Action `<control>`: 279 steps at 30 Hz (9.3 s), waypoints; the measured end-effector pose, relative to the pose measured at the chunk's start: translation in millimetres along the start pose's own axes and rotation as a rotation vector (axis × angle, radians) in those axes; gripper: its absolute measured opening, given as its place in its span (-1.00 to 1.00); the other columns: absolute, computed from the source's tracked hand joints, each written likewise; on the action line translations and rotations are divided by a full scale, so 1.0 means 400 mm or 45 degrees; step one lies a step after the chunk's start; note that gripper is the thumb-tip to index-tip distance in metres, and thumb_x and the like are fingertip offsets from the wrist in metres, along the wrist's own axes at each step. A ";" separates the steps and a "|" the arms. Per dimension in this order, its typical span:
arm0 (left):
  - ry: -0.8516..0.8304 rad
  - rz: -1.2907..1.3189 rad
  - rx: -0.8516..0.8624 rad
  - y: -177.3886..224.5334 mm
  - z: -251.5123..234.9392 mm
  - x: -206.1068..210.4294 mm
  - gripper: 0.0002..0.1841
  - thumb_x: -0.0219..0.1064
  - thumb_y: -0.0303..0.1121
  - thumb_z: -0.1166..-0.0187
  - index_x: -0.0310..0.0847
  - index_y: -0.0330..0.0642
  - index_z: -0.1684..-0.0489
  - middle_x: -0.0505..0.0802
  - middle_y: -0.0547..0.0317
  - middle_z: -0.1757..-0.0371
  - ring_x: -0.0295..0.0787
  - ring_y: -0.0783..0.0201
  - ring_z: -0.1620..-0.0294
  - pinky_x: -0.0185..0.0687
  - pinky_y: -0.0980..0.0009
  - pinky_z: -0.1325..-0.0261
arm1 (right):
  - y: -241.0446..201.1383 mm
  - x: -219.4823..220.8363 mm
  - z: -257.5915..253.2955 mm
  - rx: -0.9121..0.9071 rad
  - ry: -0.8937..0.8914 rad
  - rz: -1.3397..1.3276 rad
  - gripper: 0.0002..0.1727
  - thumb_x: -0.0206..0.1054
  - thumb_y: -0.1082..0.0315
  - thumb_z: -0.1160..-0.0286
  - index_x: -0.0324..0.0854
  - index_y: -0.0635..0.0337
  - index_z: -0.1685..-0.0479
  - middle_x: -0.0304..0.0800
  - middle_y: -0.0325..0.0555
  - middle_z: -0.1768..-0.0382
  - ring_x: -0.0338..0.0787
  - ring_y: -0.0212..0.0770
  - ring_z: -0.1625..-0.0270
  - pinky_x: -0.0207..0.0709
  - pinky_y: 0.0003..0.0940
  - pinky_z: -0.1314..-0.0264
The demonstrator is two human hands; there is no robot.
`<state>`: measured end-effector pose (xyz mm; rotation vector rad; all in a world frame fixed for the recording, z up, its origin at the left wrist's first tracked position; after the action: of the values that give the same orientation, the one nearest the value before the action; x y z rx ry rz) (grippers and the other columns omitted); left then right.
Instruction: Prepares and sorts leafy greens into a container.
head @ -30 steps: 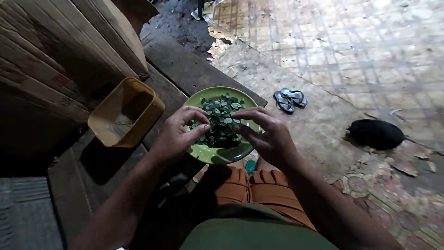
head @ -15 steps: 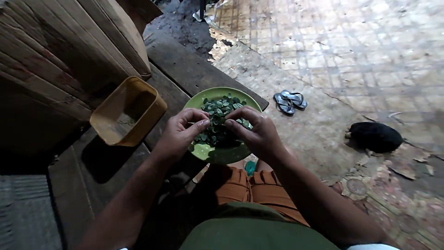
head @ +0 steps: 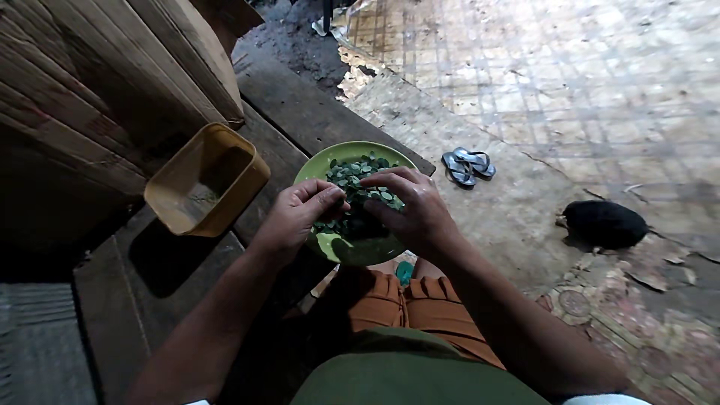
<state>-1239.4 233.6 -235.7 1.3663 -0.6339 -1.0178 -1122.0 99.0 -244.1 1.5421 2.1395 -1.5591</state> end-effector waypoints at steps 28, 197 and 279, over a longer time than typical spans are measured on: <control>0.131 -0.466 0.434 0.061 -0.008 -0.032 -0.84 0.29 -0.48 -0.67 0.74 -0.20 -0.06 0.87 0.28 0.13 0.82 0.49 0.17 0.79 0.51 0.03 | 0.002 0.045 -0.044 -0.032 -0.561 0.216 -0.37 0.62 0.28 -0.32 0.65 -0.09 -0.50 0.64 0.06 -0.45 0.66 0.15 -0.43 0.59 0.15 -0.37; -0.033 -0.822 0.635 0.095 -0.042 0.075 -0.61 0.49 -0.29 -0.53 0.70 -0.14 -0.32 0.80 0.09 -0.22 0.78 0.31 -0.15 0.72 0.34 -0.19 | 0.092 -0.057 -0.026 0.253 0.040 -0.371 -0.84 0.38 0.24 -0.58 0.81 0.09 0.15 0.81 -0.27 0.15 0.76 -0.51 0.04 0.63 -0.47 -0.06; 0.039 -0.563 0.386 0.050 -0.045 -0.041 -0.81 0.35 -0.44 -0.64 0.74 -0.14 -0.13 0.87 0.30 0.19 0.80 0.53 0.23 0.76 0.56 0.05 | 0.080 -0.024 -0.039 0.207 -0.143 -0.368 -0.84 0.37 0.30 -0.60 0.79 0.09 -0.01 0.87 -0.31 0.14 0.81 -0.48 0.05 0.69 -0.39 -0.14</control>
<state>-1227.0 254.6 -215.8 1.8385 -0.4845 -1.2827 -1086.4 103.4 -252.8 1.1892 2.3030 -1.9009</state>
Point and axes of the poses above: each hand's wrist, its own z-axis away from the middle knuckle, its own x-axis out of the palm, y = z × x, the point moved 7 cm from there along -z, towards the middle knuckle
